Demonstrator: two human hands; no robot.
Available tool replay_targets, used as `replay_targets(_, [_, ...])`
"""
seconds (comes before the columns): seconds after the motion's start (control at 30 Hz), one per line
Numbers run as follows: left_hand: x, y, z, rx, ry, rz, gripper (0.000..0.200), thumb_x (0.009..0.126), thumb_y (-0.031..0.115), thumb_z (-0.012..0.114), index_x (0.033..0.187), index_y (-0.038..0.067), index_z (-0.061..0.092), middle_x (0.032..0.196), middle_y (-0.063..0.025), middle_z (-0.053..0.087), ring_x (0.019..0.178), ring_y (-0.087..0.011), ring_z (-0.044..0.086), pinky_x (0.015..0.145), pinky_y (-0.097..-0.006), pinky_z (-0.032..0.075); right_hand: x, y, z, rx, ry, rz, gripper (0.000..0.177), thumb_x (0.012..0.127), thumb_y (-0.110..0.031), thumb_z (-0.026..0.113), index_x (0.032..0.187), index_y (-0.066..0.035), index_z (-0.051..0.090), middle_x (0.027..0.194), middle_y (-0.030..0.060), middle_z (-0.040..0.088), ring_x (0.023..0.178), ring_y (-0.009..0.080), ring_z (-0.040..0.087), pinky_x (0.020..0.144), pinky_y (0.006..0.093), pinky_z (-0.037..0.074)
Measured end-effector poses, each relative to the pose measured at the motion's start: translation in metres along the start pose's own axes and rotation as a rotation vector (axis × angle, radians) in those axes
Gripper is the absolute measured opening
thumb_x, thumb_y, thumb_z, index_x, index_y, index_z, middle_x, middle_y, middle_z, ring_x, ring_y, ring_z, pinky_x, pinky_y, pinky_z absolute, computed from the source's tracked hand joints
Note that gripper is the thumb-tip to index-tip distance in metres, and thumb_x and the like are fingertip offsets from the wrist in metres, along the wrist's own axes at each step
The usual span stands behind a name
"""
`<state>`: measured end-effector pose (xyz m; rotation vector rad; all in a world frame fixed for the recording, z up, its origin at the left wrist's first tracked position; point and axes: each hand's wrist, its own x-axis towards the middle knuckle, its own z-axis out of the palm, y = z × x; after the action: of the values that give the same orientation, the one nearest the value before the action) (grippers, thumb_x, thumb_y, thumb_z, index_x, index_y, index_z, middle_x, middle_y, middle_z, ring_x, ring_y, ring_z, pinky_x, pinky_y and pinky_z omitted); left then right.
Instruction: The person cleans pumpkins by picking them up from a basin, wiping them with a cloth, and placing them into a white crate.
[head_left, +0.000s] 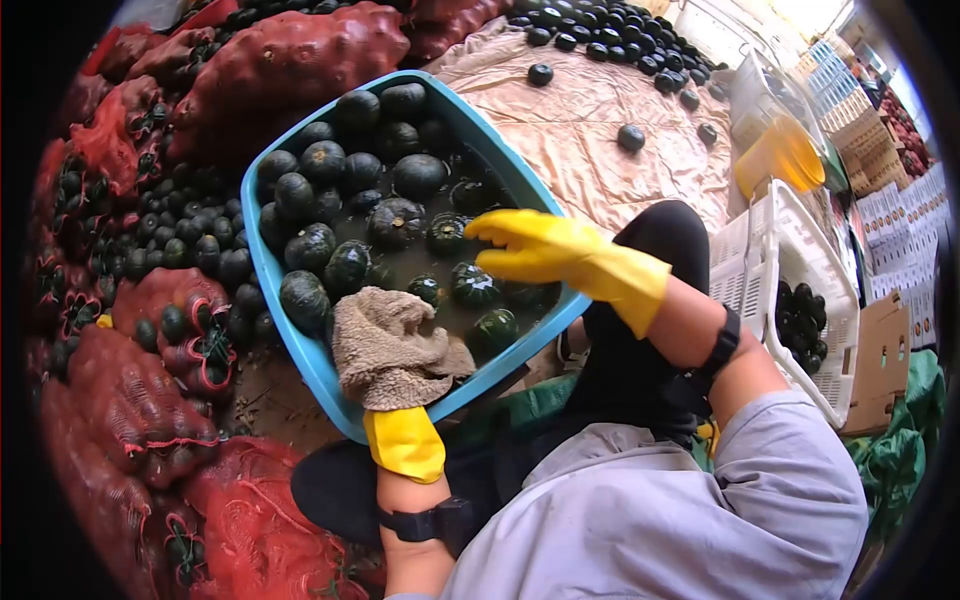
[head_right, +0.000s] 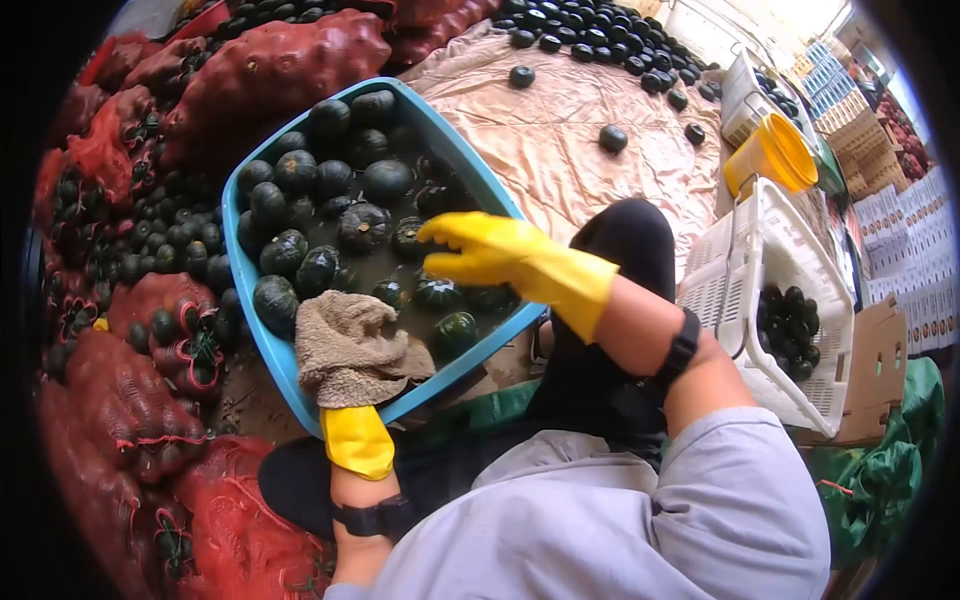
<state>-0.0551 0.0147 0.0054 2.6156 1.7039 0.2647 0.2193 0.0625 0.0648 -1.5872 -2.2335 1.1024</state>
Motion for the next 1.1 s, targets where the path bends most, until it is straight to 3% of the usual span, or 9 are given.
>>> replay_targets(0.23, [-0.001,-0.007,0.028,0.1,-0.054,-0.053,0.033,0.082,0.043,0.079,0.109,0.024,0.078,0.126,-0.0012,0.072,0.134,-0.0241,0.059,0.121,-0.0411,0.04,0.099,0.045,0.122,-0.482,-0.211,0.024,0.072,0.077,-0.035,0.089,0.143,-0.013,0.068,0.128,0.0234,0.075,0.126,0.0452,0.067,0.105,0.0513,0.056])
replay_targets(0.37, [0.012,-0.008,0.051,-0.019,-0.25,-0.247,0.047,0.094,0.033,0.073,0.135,0.015,0.061,0.139,-0.0068,0.065,0.139,-0.0249,0.057,0.122,-0.039,0.043,0.08,0.033,0.08,0.649,-0.284,0.157,0.081,0.084,-0.04,0.092,0.154,-0.016,0.059,0.136,0.0159,0.073,0.121,0.031,0.071,0.105,0.0431,0.057])
replay_targets(0.47, [0.0,0.006,0.112,-0.834,0.064,-0.346,0.057,0.107,0.026,0.061,0.158,0.009,0.042,0.149,-0.0116,0.059,0.14,-0.0255,0.057,0.122,-0.0399,0.044,0.035,-0.022,0.078,0.116,-0.009,-0.542,0.066,0.095,-0.028,0.086,0.153,-0.01,0.06,0.144,0.0199,0.067,0.134,0.0341,0.065,0.115,0.0439,0.05])
replay_targets(0.63, [0.018,0.057,0.06,-2.366,0.189,-0.441,0.046,0.119,0.031,0.045,0.162,0.017,0.04,0.157,-0.0117,0.055,0.145,-0.0216,0.051,0.127,-0.0407,0.037,0.067,-0.01,0.135,0.561,0.495,-0.033,0.049,0.098,-0.022,0.083,0.14,-0.005,0.066,0.134,0.0189,0.07,0.127,0.0308,0.066,0.114,0.041,0.049])
replay_targets(0.7, [0.004,0.058,0.072,-1.981,0.35,-0.388,0.046,0.115,0.03,0.051,0.158,0.015,0.048,0.154,-0.0136,0.057,0.143,-0.0251,0.052,0.126,-0.042,0.039,0.053,-0.028,0.135,0.533,0.45,0.005,0.051,0.098,-0.021,0.083,0.142,-0.005,0.065,0.135,0.0177,0.069,0.126,0.0274,0.065,0.114,0.0393,0.049])
replay_targets(0.83, [-0.011,0.027,0.007,-1.068,0.36,-0.32,0.059,0.094,0.024,0.075,0.146,0.0,0.059,0.142,-0.0215,0.064,0.135,-0.0403,0.06,0.118,-0.0497,0.047,0.017,-0.031,0.129,0.408,0.202,-0.497,0.055,0.097,-0.021,0.084,0.145,-0.008,0.062,0.148,0.019,0.062,0.141,0.0366,0.058,0.123,0.0453,0.042])
replay_targets(0.9, [-0.002,0.033,0.008,-0.661,0.284,-0.248,0.069,0.086,0.021,0.081,0.147,-0.003,0.058,0.139,-0.026,0.064,0.133,-0.0472,0.06,0.117,-0.0519,0.048,0.063,-0.015,0.132,0.289,0.499,-0.321,0.053,0.098,-0.019,0.082,0.145,-0.007,0.061,0.148,0.0197,0.063,0.139,0.036,0.059,0.122,0.0468,0.042])
replay_targets(1.0, [-0.008,0.046,0.069,-0.624,0.46,-0.177,0.07,0.09,0.019,0.075,0.155,0.005,0.051,0.148,-0.0265,0.058,0.142,-0.0446,0.053,0.125,-0.0488,0.039,0.048,-0.024,0.134,0.401,0.559,-0.427,0.041,0.102,-0.019,0.077,0.138,-0.005,0.066,0.139,0.0189,0.068,0.139,0.0377,0.059,0.122,0.0461,0.042])
replay_targets(1.1, [-0.013,0.037,0.041,-0.786,0.372,-0.224,0.061,0.095,0.025,0.069,0.152,0.011,0.054,0.152,-0.019,0.058,0.145,-0.038,0.052,0.127,-0.048,0.035,0.026,-0.025,0.114,0.564,0.137,-0.551,0.034,0.111,-0.016,0.06,0.143,-0.004,0.066,0.147,0.0182,0.065,0.144,0.0354,0.057,0.124,0.0457,0.04])
